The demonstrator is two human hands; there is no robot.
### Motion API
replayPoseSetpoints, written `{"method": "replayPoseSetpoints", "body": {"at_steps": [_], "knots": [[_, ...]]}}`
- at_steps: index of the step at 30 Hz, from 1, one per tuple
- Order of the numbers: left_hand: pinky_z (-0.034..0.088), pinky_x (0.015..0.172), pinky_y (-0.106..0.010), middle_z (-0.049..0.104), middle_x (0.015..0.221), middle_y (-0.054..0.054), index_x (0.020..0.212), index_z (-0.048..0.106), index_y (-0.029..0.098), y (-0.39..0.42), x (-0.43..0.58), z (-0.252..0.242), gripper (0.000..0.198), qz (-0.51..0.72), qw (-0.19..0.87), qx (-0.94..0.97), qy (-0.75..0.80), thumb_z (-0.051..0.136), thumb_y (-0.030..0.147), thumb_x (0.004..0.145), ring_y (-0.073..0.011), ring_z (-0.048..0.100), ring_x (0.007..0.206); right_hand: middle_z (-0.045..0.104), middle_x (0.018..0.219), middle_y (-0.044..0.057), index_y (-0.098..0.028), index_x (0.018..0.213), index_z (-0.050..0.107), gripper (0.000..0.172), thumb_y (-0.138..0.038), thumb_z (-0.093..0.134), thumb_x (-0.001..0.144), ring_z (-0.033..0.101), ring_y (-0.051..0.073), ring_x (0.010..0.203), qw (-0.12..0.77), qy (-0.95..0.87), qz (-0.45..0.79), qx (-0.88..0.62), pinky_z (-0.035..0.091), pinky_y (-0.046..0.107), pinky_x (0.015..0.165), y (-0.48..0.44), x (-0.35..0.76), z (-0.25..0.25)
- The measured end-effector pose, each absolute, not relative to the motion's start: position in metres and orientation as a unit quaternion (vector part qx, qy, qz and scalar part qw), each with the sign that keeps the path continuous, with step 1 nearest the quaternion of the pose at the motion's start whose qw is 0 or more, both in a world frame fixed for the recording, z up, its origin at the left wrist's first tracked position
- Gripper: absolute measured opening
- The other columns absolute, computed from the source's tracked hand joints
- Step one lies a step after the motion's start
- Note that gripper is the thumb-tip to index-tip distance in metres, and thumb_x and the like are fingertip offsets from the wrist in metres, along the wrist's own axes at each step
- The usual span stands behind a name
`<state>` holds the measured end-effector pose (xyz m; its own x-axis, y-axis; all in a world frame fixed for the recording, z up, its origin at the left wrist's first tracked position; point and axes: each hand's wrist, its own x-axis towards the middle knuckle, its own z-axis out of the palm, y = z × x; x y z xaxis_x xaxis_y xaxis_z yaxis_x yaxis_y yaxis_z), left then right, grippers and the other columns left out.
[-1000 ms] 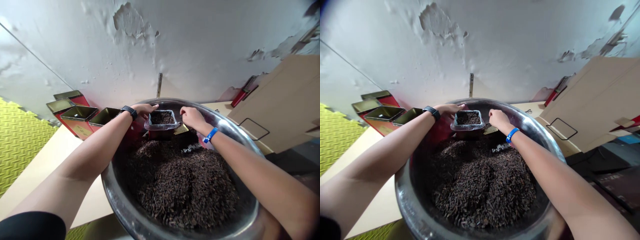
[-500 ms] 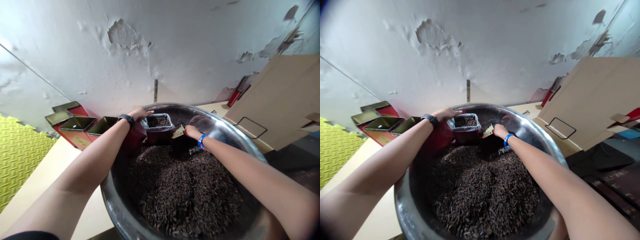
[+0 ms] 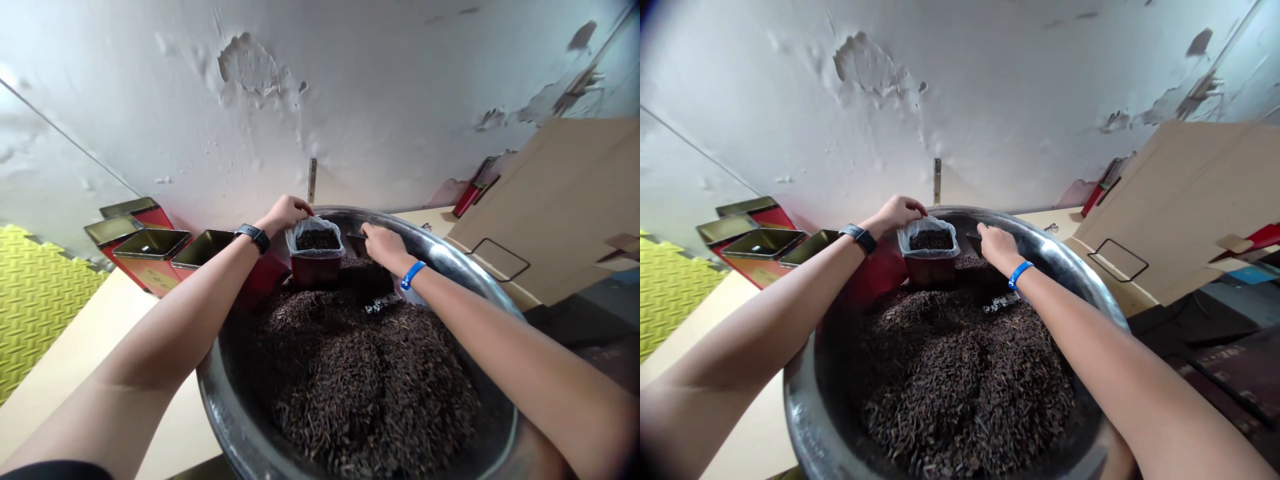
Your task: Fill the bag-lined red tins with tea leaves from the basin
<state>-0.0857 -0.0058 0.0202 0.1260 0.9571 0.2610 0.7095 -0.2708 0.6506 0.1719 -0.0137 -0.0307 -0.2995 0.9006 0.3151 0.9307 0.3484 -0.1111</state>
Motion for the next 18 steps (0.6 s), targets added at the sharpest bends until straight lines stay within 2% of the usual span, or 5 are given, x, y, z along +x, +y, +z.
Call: {"method": "replayPoseSetpoints", "body": {"at_steps": [4, 7, 10, 14, 18], "knots": [[0.032, 0.052, -0.022, 0.057, 0.068, -0.003, 0.093, 0.067, 0.016, -0.007, -0.081, 0.023, 0.026, 0.348, 0.169, 0.739, 0.551, 0.054, 0.026, 0.072, -0.0089, 0.043, 0.055, 0.064, 0.094, 0.013, -0.016, 0.092, 0.062, 0.023, -0.03, 0.06, 0.074, 0.058, 0.024, 0.09, 0.134, -0.826, 0.054, -0.544, 0.04, 0.029, 0.074, -0.01, 0.164, -0.036], [0.034, 0.052, -0.023, 0.06, 0.075, -0.005, 0.104, 0.062, 0.016, -0.011, -0.087, 0.033, 0.039, 0.285, 0.187, 0.74, 0.58, 0.059, 0.037, 0.071, -0.011, 0.048, 0.058, 0.064, 0.098, 0.009, -0.018, 0.094, 0.061, 0.034, -0.043, 0.039, 0.087, 0.058, 0.018, 0.089, 0.162, -0.834, 0.121, -0.514, 0.042, 0.025, 0.074, -0.014, 0.151, -0.035], [0.038, 0.054, -0.025, 0.062, 0.072, -0.007, 0.093, 0.063, 0.016, -0.016, -0.097, 0.043, 0.044, 0.17, 0.217, 0.722, 0.635, 0.062, 0.049, 0.065, -0.0163, 0.054, 0.062, 0.064, 0.091, 0.009, -0.015, 0.098, 0.056, 0.045, -0.047, 0.026, 0.09, 0.059, 0.014, 0.076, 0.207, -0.794, 0.268, -0.504, 0.045, 0.025, 0.066, -0.022, 0.137, -0.033], [0.042, 0.058, -0.026, 0.062, 0.063, -0.006, 0.076, 0.063, 0.016, -0.023, -0.107, 0.046, 0.026, 0.024, 0.349, 0.701, 0.622, 0.065, 0.038, 0.062, -0.0175, 0.057, 0.062, 0.058, 0.068, 0.005, -0.012, 0.086, 0.054, 0.024, -0.034, 0.044, 0.084, 0.051, 0.01, 0.054, 0.255, -0.714, 0.424, -0.494, 0.043, 0.022, 0.052, -0.03, 0.13, -0.026], [0.035, 0.05, -0.023, 0.052, 0.052, 0.0, 0.076, 0.063, 0.015, -0.024, -0.103, 0.047, 0.015, 0.134, 0.286, 0.722, 0.616, 0.062, 0.023, 0.063, -0.0106, 0.047, 0.048, 0.04, 0.051, -0.005, -0.015, 0.086, 0.051, 0.011, -0.018, 0.048, 0.077, 0.035, 0.006, 0.041, 0.321, -0.703, 0.391, -0.5, 0.027, 0.018, 0.038, -0.033, 0.129, -0.01]]}}
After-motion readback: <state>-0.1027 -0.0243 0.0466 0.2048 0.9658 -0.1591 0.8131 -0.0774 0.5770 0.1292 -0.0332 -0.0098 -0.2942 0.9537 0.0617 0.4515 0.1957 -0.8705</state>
